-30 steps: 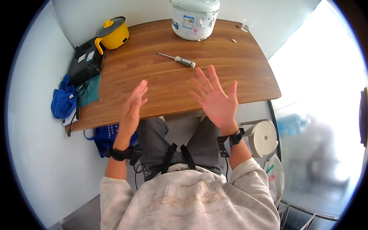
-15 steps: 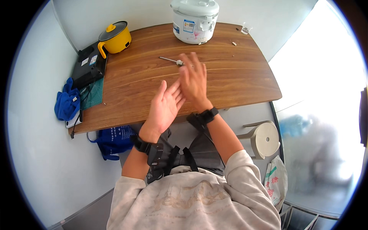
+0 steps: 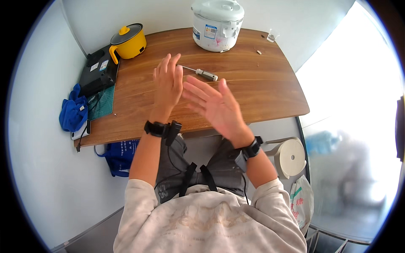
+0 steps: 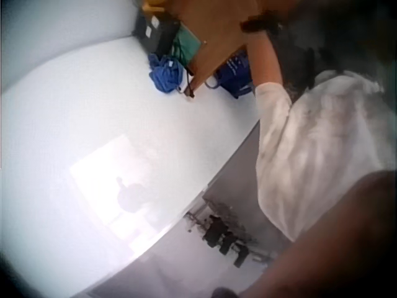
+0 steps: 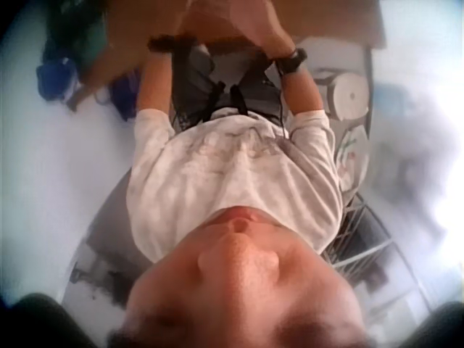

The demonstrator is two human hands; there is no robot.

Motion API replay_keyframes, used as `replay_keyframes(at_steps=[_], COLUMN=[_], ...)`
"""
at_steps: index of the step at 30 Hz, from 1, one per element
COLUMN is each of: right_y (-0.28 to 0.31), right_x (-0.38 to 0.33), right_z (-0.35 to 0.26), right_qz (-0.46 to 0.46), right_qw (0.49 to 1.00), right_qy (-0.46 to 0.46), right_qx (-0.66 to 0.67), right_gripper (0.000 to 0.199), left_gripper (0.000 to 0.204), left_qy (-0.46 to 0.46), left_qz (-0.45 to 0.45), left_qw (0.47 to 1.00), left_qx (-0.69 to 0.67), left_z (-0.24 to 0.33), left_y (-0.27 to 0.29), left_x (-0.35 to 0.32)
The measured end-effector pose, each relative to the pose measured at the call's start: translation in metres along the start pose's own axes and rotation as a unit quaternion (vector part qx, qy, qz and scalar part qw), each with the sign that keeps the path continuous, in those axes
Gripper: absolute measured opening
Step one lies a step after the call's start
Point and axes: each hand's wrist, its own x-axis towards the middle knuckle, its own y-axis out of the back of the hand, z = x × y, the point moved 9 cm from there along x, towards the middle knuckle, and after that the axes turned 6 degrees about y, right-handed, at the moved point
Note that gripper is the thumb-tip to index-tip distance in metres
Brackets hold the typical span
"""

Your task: The person uses a screwdriver to remove screws from a white rice cooker and its lid, then wipes the table with a blue cloth. They continue to unscrew and remove small plastic components from the lid, placing them on the table.

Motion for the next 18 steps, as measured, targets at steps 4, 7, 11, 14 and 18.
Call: replay_keyframes(at_steps=[4,7,11,14,18], right_y=[0.076,0.134,0.198,0.212,0.232], right_x=[-0.017,-0.036,-0.051,-0.053,-0.06], right_z=[-0.045,-0.075,-0.08,-0.079,-0.067], right_qz=[0.094,0.168,0.158,0.15,0.141], right_qw=[0.923,0.685,0.519,0.503,0.5], right_qy=[0.062,0.104,0.055,0.025,-0.004], right_qx=[-0.369,-0.701,-0.838,-0.851,-0.855], right_gripper=[0.07,0.063,0.059,0.059,0.062], left_gripper=[0.034,0.03,0.028,0.029,0.039], left_qy=[0.184,0.194,0.079,0.019,-0.016], left_qz=[-0.166,-0.213,-0.185,-0.167,-0.216], left_qw=[0.967,0.956,0.979,0.985,0.97], left_qx=[-0.065,-0.048,-0.003,0.037,0.108], left_z=[-0.022,-0.02,-0.024,-0.018,0.008], left_y=[-0.009,-0.011,-0.014,-0.023,-0.063], left_x=[0.015,0.033,0.073,0.109,0.154])
